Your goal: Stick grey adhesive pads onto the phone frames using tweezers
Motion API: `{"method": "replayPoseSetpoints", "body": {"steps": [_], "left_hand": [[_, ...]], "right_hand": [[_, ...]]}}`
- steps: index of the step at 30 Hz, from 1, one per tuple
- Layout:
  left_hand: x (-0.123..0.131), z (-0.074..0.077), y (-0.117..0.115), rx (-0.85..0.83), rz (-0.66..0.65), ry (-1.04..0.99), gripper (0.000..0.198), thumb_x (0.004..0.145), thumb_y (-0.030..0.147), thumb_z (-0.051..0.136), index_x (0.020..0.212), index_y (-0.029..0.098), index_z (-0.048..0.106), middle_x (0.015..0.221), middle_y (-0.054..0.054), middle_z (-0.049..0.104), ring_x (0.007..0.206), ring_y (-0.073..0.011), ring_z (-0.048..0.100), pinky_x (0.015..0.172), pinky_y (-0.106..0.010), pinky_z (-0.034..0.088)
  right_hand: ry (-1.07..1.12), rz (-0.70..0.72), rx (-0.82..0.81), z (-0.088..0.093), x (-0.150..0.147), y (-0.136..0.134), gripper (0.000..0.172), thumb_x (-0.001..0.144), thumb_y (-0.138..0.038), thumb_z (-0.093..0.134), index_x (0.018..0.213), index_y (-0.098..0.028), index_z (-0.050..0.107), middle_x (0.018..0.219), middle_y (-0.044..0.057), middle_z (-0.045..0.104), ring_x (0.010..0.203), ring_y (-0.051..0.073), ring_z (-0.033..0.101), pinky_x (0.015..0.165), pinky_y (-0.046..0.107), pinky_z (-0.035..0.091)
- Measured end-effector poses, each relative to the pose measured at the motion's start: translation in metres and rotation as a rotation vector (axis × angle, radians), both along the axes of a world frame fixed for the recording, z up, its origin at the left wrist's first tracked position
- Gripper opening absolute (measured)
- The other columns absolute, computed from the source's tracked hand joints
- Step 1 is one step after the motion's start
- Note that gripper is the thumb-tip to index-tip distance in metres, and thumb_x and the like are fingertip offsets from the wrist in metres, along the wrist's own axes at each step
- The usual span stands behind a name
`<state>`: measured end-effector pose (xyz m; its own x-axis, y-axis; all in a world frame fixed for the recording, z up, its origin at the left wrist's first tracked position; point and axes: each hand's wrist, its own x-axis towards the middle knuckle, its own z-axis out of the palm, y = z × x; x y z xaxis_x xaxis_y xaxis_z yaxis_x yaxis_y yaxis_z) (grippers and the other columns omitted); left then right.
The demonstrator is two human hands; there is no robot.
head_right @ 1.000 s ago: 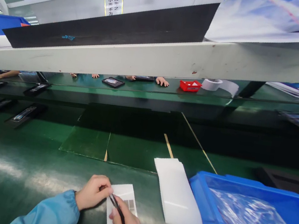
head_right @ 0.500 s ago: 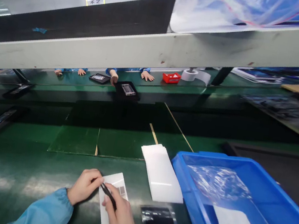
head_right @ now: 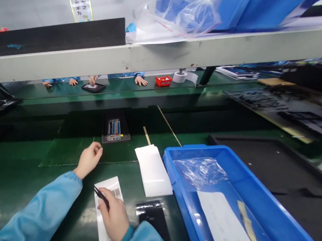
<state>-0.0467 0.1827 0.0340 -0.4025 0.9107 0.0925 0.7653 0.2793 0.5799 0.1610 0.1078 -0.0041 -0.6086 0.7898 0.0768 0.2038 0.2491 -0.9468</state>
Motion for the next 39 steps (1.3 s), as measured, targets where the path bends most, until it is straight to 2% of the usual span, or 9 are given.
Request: {"method": "replayPoseSetpoints", "body": {"steps": [5,12,15,20,24,28,30,33,39], "left_hand": [[-0.008,0.005,0.065,-0.126,0.202,0.05,0.037,0.092,0.04,0.053,0.118,0.013,0.062,0.115,-0.021,0.066,0.107,-0.035,0.066,0.09,-0.043,0.048],[-0.014,0.008,0.078,-0.143,0.273,-0.165,0.023,0.086,0.014,0.057,0.106,0.004,0.063,0.113,-0.029,0.064,0.116,-0.0422,0.062,0.098,-0.054,0.046],[-0.043,0.016,0.063,-0.095,0.253,-0.355,0.024,0.088,0.012,0.057,0.11,0.005,0.061,0.099,-0.021,0.069,0.092,-0.0315,0.071,0.083,-0.045,0.056],[-0.106,0.027,0.008,-0.016,0.247,-0.654,0.019,0.094,0.018,0.058,0.11,0.01,0.062,0.087,-0.006,0.068,0.07,-0.012,0.065,0.065,-0.025,0.057],[-0.146,0.034,-0.037,-0.051,0.231,-0.809,0.019,0.091,0.023,0.064,0.107,0.011,0.066,0.087,-0.005,0.07,0.074,-0.0122,0.065,0.068,-0.023,0.058],[-0.168,0.042,-0.065,-0.153,0.217,-0.92,0.029,0.08,0.025,0.078,0.104,0.012,0.07,0.088,-0.008,0.073,0.074,-0.0182,0.068,0.066,-0.028,0.059],[-0.169,0.047,-0.069,-0.255,0.154,-0.944,0.029,0.073,0.024,0.083,0.098,0.011,0.073,0.085,-0.01,0.074,0.071,-0.0211,0.068,0.063,-0.03,0.059],[-0.158,0.057,-0.062,-0.5,-0.074,-0.89,0.022,0.068,0.019,0.085,0.087,0.013,0.076,0.082,-0.009,0.075,0.071,-0.0227,0.069,0.065,-0.029,0.057],[-0.095,0.063,-0.03,-0.916,-0.613,-0.626,0.014,0.067,0.016,0.082,0.08,0.019,0.078,0.088,-0.002,0.077,0.094,-0.0237,0.069,0.086,-0.026,0.05]], "right_hand": [[0.004,0.006,0.014,0.0,0.001,-0.003,0.034,0.098,-0.03,0.045,0.126,-0.021,0.061,0.086,0.005,0.077,0.078,0.023,0.074,0.082,0.036,0.056],[0.001,-0.024,0.029,-0.005,0.001,-0.008,0.032,0.098,-0.027,0.048,0.127,-0.023,0.058,0.081,0.002,0.078,0.08,0.022,0.076,0.085,0.035,0.057],[0.021,-0.028,0.02,-0.011,0.0,-0.007,0.031,0.098,-0.028,0.048,0.126,-0.022,0.059,0.083,0.002,0.078,0.077,0.02,0.075,0.082,0.033,0.058],[0.113,-0.029,0.079,-0.001,-0.001,-0.011,0.027,0.094,-0.032,0.057,0.115,-0.022,0.07,0.101,0.006,0.078,0.083,0.02,0.075,0.083,0.032,0.059],[0.156,-0.063,0.156,0.028,0.007,-0.016,0.024,0.092,-0.03,0.059,0.111,-0.02,0.068,0.086,0.005,0.075,0.071,0.019,0.07,0.07,0.03,0.058],[0.203,-0.199,0.165,0.055,0.027,-0.013,0.015,0.091,-0.03,0.065,0.102,-0.021,0.069,0.091,0.005,0.074,0.073,0.017,0.068,0.07,0.029,0.057],[0.218,-0.278,0.122,0.064,0.039,-0.011,0.015,0.09,-0.032,0.068,0.102,-0.022,0.071,0.094,0.006,0.074,0.078,0.018,0.07,0.073,0.031,0.058],[0.241,-0.352,-0.005,0.067,0.051,-0.009,0.019,0.092,-0.034,0.066,0.105,-0.022,0.072,0.083,0.004,0.074,0.07,0.017,0.069,0.066,0.031,0.059],[0.166,-0.444,-0.112,0.048,0.058,-0.007,0.021,0.08,-0.034,0.079,0.094,-0.02,0.073,0.08,0.003,0.073,0.07,0.018,0.07,0.069,0.032,0.06]]}}
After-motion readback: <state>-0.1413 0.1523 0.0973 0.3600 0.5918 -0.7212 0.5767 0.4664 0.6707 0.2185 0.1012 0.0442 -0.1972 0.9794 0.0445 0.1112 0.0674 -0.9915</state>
